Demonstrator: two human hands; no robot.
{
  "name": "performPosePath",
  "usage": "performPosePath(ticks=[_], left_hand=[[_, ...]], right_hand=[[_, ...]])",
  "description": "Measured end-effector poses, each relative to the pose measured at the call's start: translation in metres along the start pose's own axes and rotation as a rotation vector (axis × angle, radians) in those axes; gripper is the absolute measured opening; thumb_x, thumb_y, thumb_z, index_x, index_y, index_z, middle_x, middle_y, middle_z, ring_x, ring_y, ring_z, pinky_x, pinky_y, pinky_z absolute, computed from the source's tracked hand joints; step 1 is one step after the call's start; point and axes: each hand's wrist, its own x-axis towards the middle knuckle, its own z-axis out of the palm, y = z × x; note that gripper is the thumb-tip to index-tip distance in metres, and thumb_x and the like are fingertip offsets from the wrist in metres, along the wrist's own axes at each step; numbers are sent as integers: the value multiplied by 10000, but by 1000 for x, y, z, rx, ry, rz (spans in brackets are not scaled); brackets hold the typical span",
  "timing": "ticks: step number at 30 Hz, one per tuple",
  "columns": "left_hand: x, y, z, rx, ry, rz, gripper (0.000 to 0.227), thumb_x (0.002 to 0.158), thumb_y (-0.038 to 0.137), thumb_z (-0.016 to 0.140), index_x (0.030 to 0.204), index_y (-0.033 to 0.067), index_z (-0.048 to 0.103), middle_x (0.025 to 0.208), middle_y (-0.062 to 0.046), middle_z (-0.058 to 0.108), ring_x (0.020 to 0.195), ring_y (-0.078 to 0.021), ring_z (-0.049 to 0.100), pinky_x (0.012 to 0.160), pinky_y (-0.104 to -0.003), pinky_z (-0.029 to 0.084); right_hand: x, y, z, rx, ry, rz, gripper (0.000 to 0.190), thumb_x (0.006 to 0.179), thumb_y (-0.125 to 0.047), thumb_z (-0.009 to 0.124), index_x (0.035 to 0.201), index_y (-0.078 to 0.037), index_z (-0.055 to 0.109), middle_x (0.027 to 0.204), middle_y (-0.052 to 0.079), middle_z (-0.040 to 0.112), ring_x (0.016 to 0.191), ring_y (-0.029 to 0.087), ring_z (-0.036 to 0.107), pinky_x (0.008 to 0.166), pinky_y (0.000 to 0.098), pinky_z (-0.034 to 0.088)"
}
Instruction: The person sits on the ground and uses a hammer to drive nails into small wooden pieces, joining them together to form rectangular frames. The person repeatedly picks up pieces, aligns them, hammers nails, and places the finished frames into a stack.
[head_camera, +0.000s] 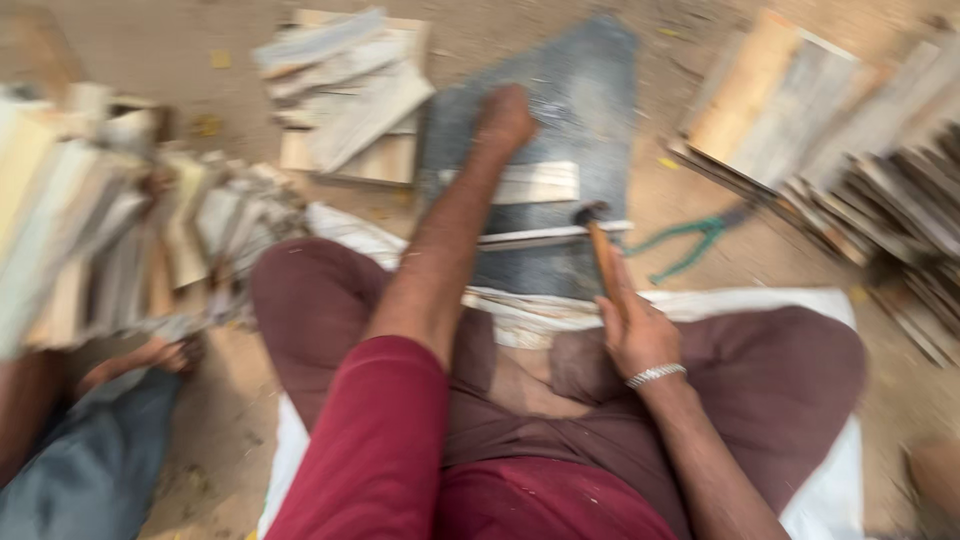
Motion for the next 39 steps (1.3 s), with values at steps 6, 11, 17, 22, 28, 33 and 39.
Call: performPosePath(ticks=[6,11,17,22,28,33,39], left_hand=[[-8,-11,1,-298,327,142,239,885,-3,657,1123,20,665,1131,-233,713,1117,-419,671,942,-492,564],[-88,-4,-37,-617,261,358,167,918,30,666,1074,77,704,976,-128,765,886,-218,744,793,-373,597],[-195,-17,-38,-1025,81,551,72,946,32,690,1009,14,660,887,-29,688,830,-90,669,737,-307,611],[-221,-24,-18,-894,111,578,24,966,46,703,981,28,704,892,-17,715,858,-99,646,783,-271,531],[-232,-7,-16,-684,259,583,39,939,105,710,952,79,684,933,-2,649,913,-153,647,783,-330,522],[-240,-3,-15,-478,200,446,66,957,203,693,956,137,694,916,10,656,888,-166,647,821,-391,510],[-240,-3,-10,-397,229,472,61,967,222,668,958,165,688,912,17,659,939,-160,662,851,-396,511]], right_hand=[[8,3,-1,-30,-68,55,758,976,-355,608,1647,-365,256,904,267,726,824,468,704,736,555,554],[-3,1,-8,-54,-134,124,786,983,-383,586,1671,-372,206,908,295,721,854,490,699,767,561,555],[8,-6,-6,-74,-92,89,770,990,-362,618,1645,-336,215,1034,330,700,925,538,663,775,590,528],[1,0,-1,56,-9,6,761,992,-266,623,1637,-352,228,1083,289,723,917,499,688,774,561,546],[-3,-6,-3,3,-65,54,765,1015,-296,613,1641,-369,178,982,256,740,872,449,728,768,539,585],[-1,-4,1,-14,-57,43,765,1022,-299,614,1642,-380,172,948,250,742,853,439,733,750,531,593],[-3,-1,2,-23,-61,49,776,1020,-307,615,1640,-392,157,925,244,742,824,434,733,737,526,596]])
